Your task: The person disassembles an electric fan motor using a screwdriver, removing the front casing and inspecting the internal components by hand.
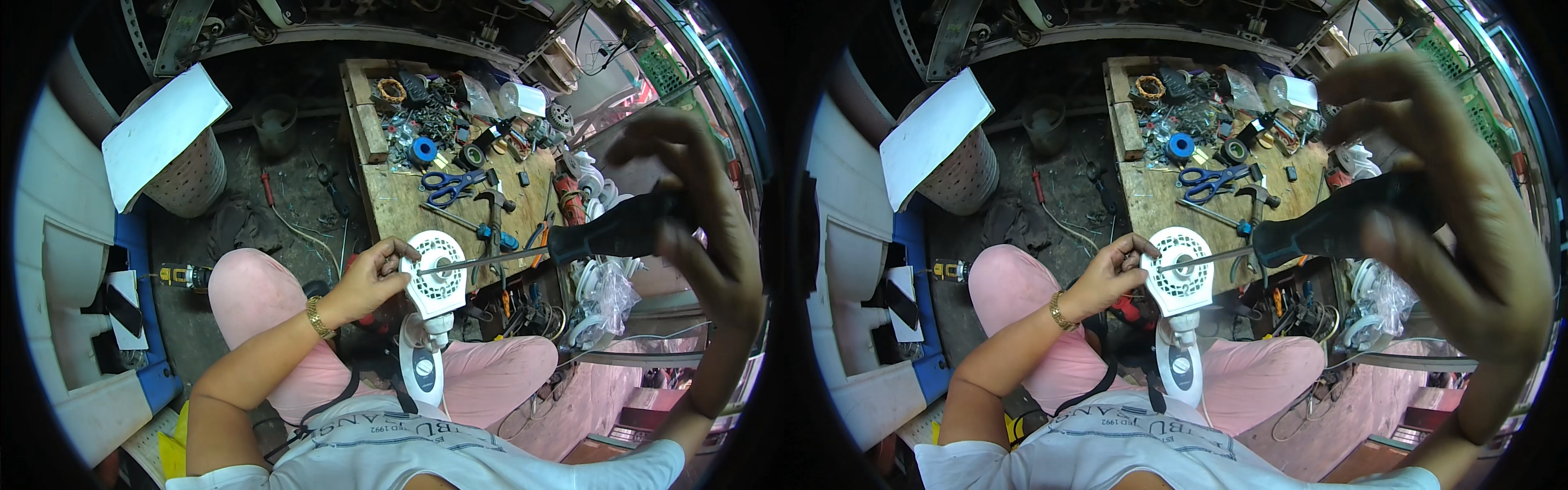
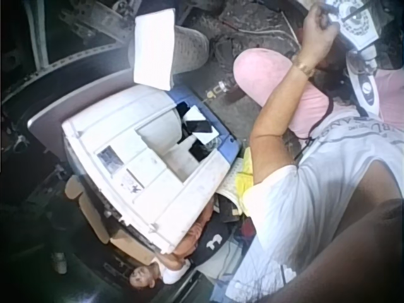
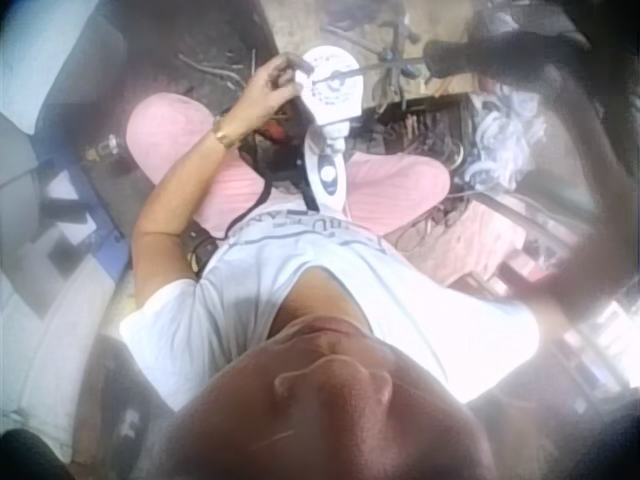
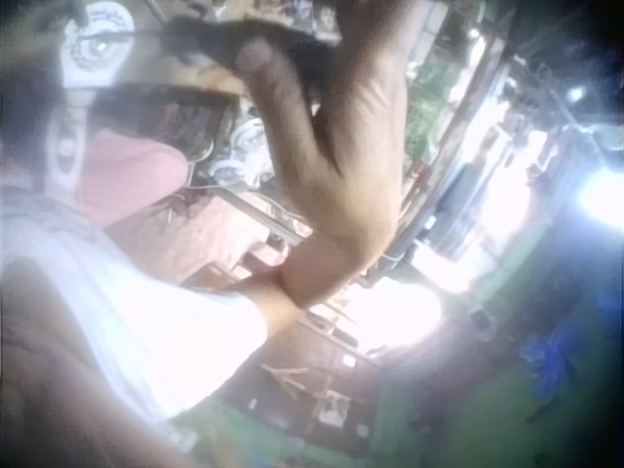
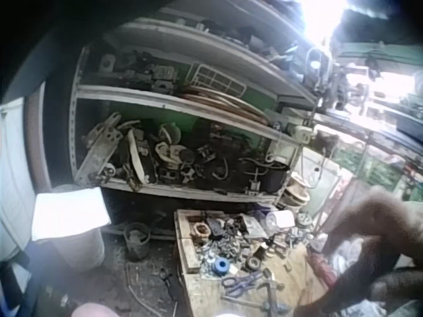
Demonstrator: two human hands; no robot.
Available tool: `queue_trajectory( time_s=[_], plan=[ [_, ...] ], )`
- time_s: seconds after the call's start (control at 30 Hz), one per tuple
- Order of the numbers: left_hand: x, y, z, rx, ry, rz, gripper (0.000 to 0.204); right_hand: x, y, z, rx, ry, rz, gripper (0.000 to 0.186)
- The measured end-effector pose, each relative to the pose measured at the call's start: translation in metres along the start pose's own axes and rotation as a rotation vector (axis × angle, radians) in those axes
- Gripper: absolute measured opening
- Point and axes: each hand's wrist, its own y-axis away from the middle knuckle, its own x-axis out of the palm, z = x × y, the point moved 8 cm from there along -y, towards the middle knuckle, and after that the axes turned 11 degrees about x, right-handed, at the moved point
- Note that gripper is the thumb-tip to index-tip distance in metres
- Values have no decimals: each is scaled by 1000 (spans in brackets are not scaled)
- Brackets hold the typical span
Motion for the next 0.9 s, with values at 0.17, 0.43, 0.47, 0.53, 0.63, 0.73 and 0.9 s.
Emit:
queue_trajectory(
  time_s=[0.17,0.43,0.47,0.53,0.63,0.73,0.9],
  plan=[
    [-5,4,6,-146,261,-17,23,-18,5,12,-521,203,-210,57],
    [-5,-4,5,106,2,-75,13,-21,12,10,-413,248,-191,57],
    [-8,-3,4,103,-6,-83,13,-12,5,7,-351,324,-80,57],
    [-14,2,-5,113,-165,-102,11,-7,5,12,-560,38,-94,59],
    [-13,4,-9,132,-194,-114,11,-15,16,17,-908,-113,-49,60],
    [-8,-1,-1,106,-111,-101,11,2,8,-1,-429,720,44,68],
    [-6,6,-6,129,-130,-169,15,-16,21,-3,-601,-25,-204,63]
  ],
)
